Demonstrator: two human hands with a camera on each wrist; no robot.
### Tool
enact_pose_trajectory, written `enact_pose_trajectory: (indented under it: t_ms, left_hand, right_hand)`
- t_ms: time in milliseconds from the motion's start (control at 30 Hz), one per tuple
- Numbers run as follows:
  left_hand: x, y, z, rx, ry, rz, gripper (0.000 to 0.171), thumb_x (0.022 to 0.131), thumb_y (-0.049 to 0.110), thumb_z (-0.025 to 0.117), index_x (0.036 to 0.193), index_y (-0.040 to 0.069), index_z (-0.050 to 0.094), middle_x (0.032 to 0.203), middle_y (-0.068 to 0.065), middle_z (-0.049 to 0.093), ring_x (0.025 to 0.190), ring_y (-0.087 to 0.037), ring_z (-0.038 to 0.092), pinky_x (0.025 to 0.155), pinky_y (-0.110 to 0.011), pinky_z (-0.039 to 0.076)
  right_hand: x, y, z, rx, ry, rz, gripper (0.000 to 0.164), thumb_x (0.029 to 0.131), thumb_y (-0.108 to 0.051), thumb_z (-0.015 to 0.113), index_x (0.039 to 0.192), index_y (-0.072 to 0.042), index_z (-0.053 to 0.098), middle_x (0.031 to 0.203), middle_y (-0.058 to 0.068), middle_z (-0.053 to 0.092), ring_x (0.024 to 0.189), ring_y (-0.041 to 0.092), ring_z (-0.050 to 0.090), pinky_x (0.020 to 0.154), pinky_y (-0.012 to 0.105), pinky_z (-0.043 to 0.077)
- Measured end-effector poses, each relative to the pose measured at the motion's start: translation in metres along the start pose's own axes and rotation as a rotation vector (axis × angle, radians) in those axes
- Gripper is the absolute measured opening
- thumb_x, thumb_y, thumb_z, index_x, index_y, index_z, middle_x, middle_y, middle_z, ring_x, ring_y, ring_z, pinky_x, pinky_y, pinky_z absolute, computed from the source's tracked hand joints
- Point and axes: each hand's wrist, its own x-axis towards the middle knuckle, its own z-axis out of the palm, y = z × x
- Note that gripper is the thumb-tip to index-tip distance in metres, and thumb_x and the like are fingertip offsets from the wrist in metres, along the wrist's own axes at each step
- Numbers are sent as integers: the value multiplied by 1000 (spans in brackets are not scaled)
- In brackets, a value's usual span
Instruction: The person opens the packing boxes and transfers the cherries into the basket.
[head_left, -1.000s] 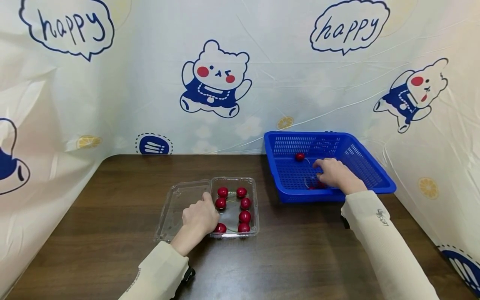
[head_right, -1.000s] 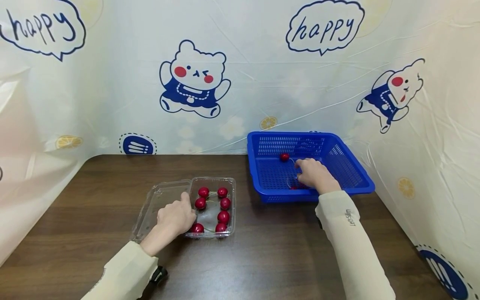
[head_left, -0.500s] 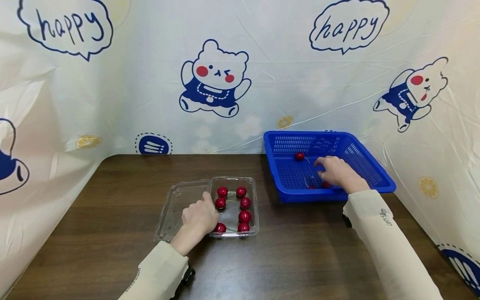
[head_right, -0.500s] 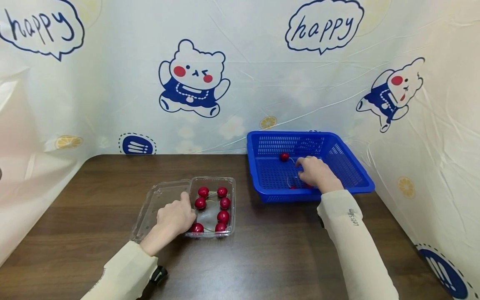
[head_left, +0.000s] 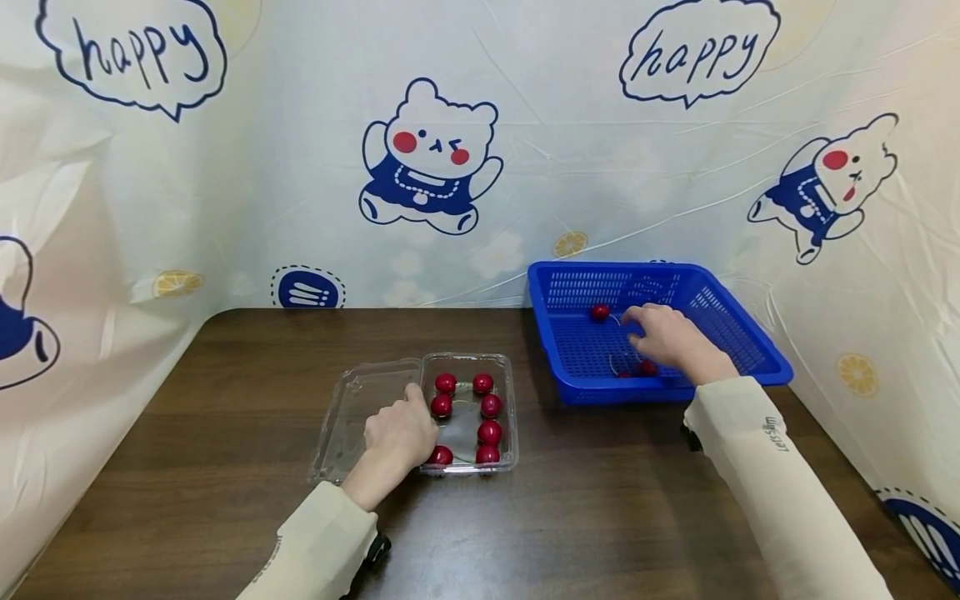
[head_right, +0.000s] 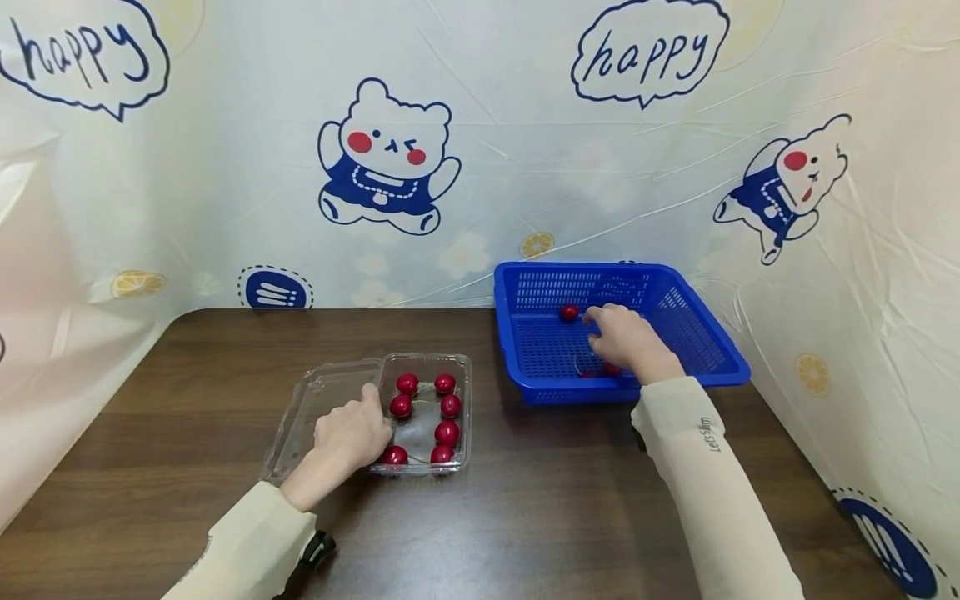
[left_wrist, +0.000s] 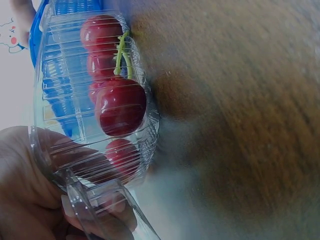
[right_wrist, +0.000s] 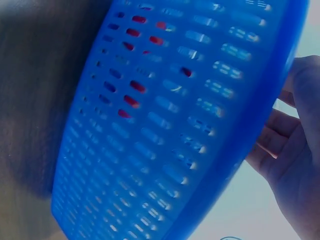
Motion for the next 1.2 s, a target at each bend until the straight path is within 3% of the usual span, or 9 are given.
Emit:
enact_pose_trajectory:
  t_ms: [167, 600, 1200]
  left_hand:
    - [-1, 0, -1, -3, 3, 3, 23, 87, 16, 49, 102, -1, 46, 82, -25, 69, 70, -40, 64, 55, -50, 50]
    - [-2, 0, -2, -8, 19, 7, 22, 85, 15, 49, 99, -2, 46, 86, -27, 71, 74, -43, 66, 58, -53, 50]
    - [-1, 1, -1, -8, 13, 8, 23, 86, 15, 49, 102, -2, 46, 87, -27, 71, 73, -43, 65, 58, -52, 51]
  right_hand:
    - [0, -7, -4, -11, 16, -40, 33, 92, -10, 58, 123, -2, 61, 124, 29, 61, 96, 37, 58, 87, 59, 50]
    - [9, -35, -11, 11, 39, -126, 31, 92, -13, 59, 122, -4, 62, 124, 25, 63, 112, 41, 56, 95, 61, 46]
    - [8, -58, -17, -11, 73, -203, 32, 91, -16, 62, 121, -5, 63, 122, 23, 65, 108, 37, 60, 94, 57, 49]
